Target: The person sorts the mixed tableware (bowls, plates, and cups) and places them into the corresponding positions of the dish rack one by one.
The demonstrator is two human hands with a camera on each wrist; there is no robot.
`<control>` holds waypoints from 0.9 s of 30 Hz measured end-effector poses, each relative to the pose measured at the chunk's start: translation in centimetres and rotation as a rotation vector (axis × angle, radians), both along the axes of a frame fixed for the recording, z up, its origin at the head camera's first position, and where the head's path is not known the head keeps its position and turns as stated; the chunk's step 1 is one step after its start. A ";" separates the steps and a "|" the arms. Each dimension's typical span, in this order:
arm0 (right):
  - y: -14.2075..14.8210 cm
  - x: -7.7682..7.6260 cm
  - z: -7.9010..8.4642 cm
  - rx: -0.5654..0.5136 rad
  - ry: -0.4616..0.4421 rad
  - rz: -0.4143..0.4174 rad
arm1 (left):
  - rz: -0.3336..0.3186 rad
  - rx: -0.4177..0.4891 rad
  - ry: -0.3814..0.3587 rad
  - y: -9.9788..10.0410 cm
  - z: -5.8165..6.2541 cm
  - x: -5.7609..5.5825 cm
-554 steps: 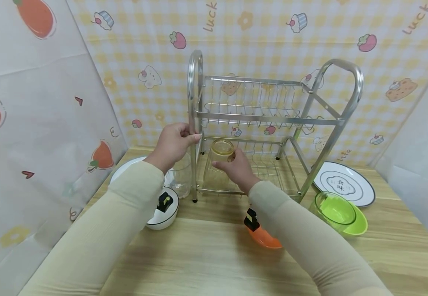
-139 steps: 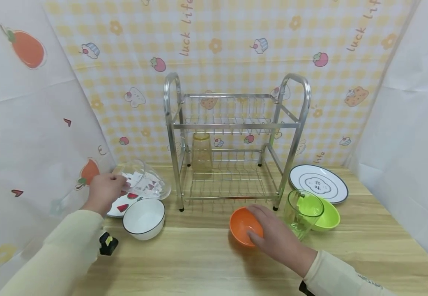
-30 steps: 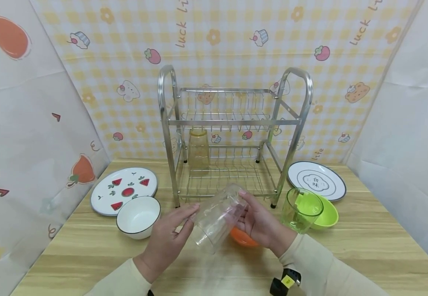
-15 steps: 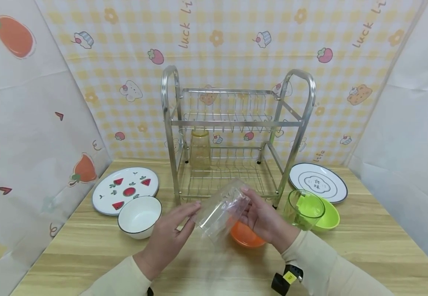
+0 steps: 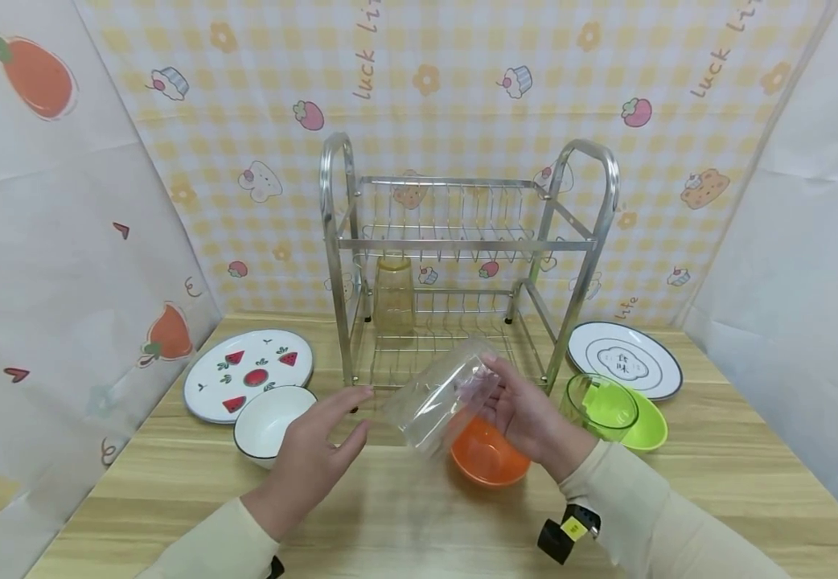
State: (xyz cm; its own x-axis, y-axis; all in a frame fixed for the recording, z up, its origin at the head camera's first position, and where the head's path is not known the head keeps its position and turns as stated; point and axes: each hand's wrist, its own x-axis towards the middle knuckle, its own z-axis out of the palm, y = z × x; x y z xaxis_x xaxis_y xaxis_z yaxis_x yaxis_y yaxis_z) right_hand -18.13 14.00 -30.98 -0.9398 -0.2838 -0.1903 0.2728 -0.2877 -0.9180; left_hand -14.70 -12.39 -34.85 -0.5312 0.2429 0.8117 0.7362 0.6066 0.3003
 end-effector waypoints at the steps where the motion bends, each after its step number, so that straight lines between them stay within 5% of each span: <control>1: 0.1 -0.1 0.0 0.003 0.004 -0.002 | 0.016 -0.003 -0.007 -0.2 0.1 0.0; 8: 0.4 -0.1 0.5 0.041 0.030 -0.036 | 0.106 0.027 -0.134 -1.0 1.2 -0.4; 17: 0.3 -0.3 0.7 0.073 0.086 -0.055 | 0.167 0.173 -0.497 -1.9 3.4 -1.4; 27: 0.3 -0.9 0.9 0.169 0.172 -0.080 | 0.225 0.288 -0.670 -2.5 5.4 -3.5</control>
